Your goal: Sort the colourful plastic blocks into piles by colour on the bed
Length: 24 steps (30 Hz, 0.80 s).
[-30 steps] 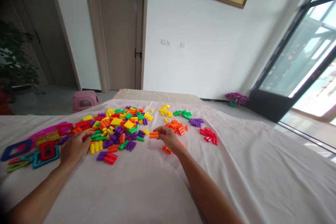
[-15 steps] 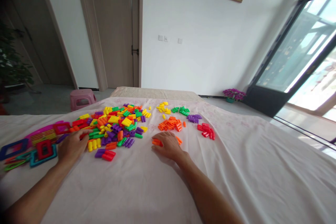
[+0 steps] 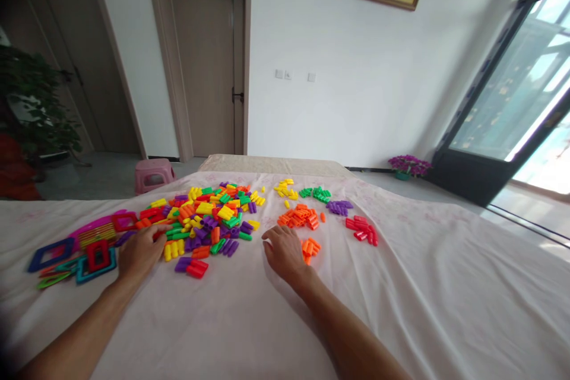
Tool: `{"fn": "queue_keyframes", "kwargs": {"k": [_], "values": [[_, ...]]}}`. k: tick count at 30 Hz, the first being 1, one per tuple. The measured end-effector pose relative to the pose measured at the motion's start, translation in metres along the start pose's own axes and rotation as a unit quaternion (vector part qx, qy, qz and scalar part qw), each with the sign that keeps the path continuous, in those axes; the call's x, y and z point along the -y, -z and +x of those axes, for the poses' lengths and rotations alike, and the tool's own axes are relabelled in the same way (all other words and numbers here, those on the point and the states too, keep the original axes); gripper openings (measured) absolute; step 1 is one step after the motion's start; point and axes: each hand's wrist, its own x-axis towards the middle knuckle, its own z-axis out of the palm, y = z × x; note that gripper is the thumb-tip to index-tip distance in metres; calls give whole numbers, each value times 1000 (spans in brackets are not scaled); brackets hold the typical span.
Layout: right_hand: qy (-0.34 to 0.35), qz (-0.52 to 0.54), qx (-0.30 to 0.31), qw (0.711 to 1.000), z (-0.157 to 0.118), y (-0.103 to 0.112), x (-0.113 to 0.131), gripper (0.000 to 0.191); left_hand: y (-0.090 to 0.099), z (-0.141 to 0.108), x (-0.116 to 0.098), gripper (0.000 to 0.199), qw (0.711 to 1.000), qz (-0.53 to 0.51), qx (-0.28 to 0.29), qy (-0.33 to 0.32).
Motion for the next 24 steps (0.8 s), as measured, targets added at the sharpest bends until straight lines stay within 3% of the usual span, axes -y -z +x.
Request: {"fn": "queue_keyframes", "kwargs": {"k": [7,11,14,18,21,24], "values": [[-31,-81,48,995,37,-27,30,24,-1,0,1,44,1000,8,-3,-3],[-31,-79,39,996,45,-38,33,20,-2,1,3,45,1000,7,11,-6],[-44,-44,11,998,46,-30,24,19,-4,2,6,46,1000,4,11,-9],[-128,60,-85,986,51,-2,-18,17,-6,4,8,46,1000,11,8,0],[-212,109,-159,958,57,18,-71,18,-8,5,9,46,1000,17,8,1],[-256,92,-178,946,65,29,-126,20,-11,6,11,47,1000,19,15,-5]]}}
